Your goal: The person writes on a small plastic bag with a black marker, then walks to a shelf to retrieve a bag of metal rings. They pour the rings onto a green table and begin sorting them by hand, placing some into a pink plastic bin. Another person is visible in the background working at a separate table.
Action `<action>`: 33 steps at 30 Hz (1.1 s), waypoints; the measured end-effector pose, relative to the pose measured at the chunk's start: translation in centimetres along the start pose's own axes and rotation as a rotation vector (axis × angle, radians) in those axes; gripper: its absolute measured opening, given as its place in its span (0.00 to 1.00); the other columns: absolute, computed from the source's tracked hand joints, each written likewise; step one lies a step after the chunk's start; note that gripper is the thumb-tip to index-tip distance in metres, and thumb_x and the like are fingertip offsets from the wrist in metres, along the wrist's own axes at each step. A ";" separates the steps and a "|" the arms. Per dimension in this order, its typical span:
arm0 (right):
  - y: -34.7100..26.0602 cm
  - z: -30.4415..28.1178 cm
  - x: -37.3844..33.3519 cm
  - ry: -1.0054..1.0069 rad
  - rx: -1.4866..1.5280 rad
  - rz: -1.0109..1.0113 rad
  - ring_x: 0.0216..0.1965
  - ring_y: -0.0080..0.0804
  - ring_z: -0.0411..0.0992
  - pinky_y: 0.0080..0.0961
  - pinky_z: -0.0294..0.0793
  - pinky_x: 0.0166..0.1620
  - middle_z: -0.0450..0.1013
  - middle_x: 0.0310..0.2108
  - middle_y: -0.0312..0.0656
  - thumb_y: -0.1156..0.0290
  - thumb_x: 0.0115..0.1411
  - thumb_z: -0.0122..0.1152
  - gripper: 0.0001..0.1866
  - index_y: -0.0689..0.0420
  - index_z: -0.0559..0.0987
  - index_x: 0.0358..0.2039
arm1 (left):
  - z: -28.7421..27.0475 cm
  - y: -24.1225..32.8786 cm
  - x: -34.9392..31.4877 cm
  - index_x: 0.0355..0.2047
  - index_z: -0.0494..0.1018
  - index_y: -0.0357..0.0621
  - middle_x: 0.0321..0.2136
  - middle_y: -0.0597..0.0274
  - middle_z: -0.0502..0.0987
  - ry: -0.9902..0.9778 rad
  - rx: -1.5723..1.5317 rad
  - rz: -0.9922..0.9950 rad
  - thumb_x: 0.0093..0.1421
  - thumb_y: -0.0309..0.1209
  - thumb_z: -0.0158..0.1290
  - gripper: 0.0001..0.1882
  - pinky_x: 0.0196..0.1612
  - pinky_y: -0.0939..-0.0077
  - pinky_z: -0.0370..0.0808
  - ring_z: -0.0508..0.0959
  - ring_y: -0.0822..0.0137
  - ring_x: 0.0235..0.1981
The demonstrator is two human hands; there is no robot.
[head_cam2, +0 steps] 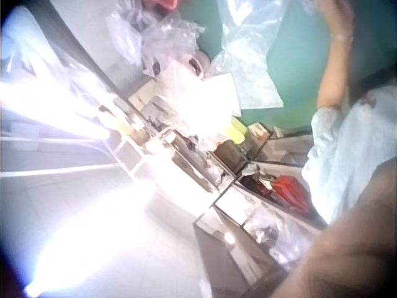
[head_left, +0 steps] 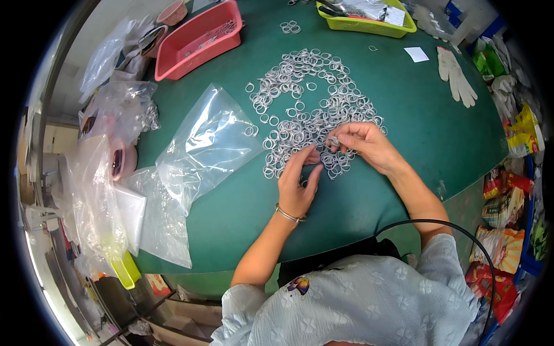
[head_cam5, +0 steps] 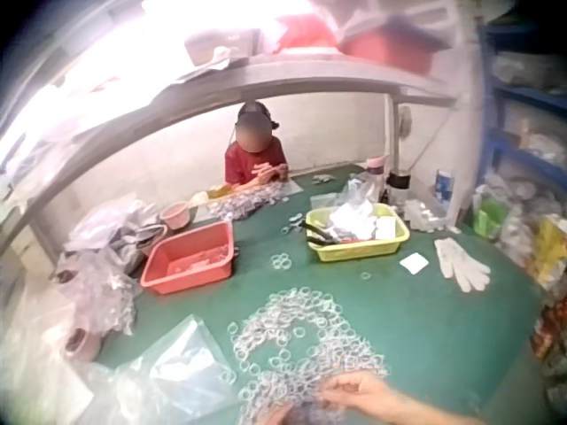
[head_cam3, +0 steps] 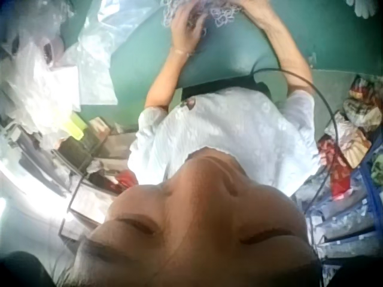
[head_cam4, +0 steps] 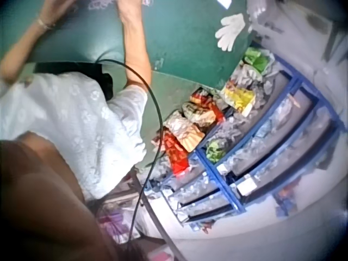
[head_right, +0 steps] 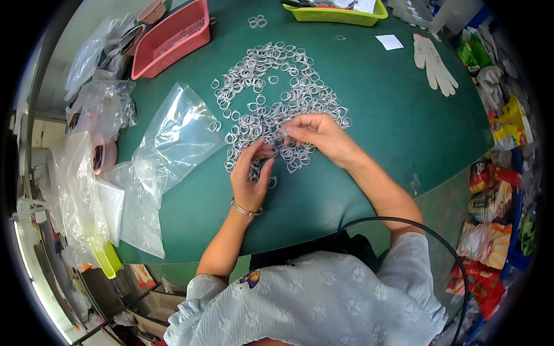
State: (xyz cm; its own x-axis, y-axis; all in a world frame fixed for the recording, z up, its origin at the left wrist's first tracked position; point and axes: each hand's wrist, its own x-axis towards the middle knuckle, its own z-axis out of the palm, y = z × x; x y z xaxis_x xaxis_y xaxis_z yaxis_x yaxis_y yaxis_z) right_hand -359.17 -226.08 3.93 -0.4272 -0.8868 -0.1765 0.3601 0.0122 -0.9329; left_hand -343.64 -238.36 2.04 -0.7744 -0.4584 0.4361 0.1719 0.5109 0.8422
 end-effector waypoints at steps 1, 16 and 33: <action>0.6 0.2 0.0 -0.037 0.071 0.042 0.33 0.22 0.70 0.18 0.70 0.37 0.74 0.33 0.40 0.69 0.60 0.53 0.10 0.63 0.75 0.35 | 0.1 0.1 -0.3 0.47 0.68 0.35 0.32 0.57 0.74 0.016 -0.041 -0.030 0.47 0.15 0.56 0.24 0.38 0.78 0.73 0.75 0.68 0.32; 2.2 2.6 -0.5 -0.078 0.161 0.085 0.30 0.25 0.73 0.19 0.73 0.33 0.75 0.31 0.42 0.68 0.60 0.54 0.12 0.65 0.76 0.37 | -0.2 0.6 -0.3 0.38 0.74 0.36 0.20 0.62 0.72 0.130 0.051 -0.064 0.46 0.16 0.58 0.16 0.27 0.83 0.69 0.72 0.74 0.21; 2.1 2.3 -0.4 0.012 -0.384 -0.342 0.35 0.24 0.68 0.19 0.67 0.38 0.67 0.39 0.39 0.79 0.53 0.58 0.06 0.61 0.78 0.33 | -0.8 -1.0 -0.7 0.49 0.64 0.33 0.39 0.57 0.72 -0.003 -1.073 -0.629 0.59 0.19 0.46 0.17 0.42 0.72 0.75 0.74 0.68 0.37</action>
State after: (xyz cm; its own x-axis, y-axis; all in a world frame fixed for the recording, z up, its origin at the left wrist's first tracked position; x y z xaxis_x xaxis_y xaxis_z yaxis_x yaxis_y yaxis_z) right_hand -356.37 -226.77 2.72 -0.4776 -0.8643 0.1576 -0.1313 -0.1072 -0.9855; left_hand -342.76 -239.12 1.18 -0.9038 -0.4056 -0.1365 0.1798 -0.6494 0.7389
